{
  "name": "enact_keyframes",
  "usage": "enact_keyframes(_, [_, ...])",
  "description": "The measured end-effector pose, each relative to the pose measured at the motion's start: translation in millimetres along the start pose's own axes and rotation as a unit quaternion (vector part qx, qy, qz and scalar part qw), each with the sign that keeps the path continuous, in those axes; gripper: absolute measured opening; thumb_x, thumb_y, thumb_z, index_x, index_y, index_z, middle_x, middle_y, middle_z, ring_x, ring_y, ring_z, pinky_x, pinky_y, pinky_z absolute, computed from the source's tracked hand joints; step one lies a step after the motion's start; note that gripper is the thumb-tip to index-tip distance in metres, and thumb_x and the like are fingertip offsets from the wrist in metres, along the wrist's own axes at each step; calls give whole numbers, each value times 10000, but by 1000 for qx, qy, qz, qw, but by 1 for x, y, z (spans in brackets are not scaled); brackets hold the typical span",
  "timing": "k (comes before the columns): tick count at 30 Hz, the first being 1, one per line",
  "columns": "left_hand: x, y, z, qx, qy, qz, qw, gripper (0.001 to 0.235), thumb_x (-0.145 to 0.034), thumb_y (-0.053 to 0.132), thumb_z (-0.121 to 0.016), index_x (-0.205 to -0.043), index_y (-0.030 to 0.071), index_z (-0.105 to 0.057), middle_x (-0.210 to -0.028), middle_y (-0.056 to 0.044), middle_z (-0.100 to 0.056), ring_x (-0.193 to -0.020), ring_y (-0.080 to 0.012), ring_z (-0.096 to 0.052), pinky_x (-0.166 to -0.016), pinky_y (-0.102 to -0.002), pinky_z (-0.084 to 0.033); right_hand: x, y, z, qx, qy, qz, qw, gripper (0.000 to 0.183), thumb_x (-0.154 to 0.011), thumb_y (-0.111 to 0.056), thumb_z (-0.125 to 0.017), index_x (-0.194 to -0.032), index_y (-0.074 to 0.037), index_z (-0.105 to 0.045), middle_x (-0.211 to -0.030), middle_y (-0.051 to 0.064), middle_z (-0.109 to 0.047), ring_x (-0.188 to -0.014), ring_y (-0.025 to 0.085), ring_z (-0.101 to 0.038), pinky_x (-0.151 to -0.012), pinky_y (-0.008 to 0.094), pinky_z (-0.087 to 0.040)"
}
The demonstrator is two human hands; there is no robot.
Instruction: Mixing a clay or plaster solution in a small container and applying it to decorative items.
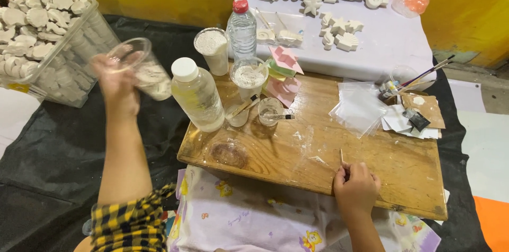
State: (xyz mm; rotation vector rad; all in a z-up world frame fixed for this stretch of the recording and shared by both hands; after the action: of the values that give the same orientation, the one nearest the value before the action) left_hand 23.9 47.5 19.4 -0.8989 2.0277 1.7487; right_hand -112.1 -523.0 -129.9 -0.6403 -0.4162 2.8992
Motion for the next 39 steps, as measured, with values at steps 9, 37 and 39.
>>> enact_keyframes(9, [112, 100, -35, -135, -60, -57, 987, 606, -818, 351, -662, -1222, 230, -226, -1379, -260, -398, -1230, -389, -537, -1043, -515, -539, -1, 1, -1, 6, 44, 33, 998, 41, -903, -198, -668, -891, -160, -678, -841, -39, -620, -818, 205, -626, -932, 418, -450])
enact_keyframes(37, [351, 15, -275, -160, -109, 38, 980, 873, -787, 128, -888, -1377, 67, -247, -1438, -264, -322, -1349, -380, -465, -1083, -475, -541, -11, -50, 15, -46, 57, 244, 967, 234, -939, 2, -592, -840, -169, -718, -787, -46, -631, -674, 190, -542, -903, 408, -267])
enact_keyframes(39, [356, 18, -275, -163, -123, 90, 975, 864, -783, 125, -883, -1355, 142, -235, -1443, -250, -327, -1165, -344, -610, -1026, -456, -537, -5, -53, 18, -27, 30, 275, 961, 291, -869, 78, -574, -816, -181, -694, -776, -49, -588, -656, 170, -537, -897, 397, -270])
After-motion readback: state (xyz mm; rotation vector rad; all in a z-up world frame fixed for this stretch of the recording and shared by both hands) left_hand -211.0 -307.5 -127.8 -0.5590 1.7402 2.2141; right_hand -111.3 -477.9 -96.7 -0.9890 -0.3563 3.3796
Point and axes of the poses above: each hand's wrist, its own x-axis away from the middle knuckle, its own z-axis out of the back of the hand, y = z × x, the point moved 3 cm from there along -x, towards the middle knuckle
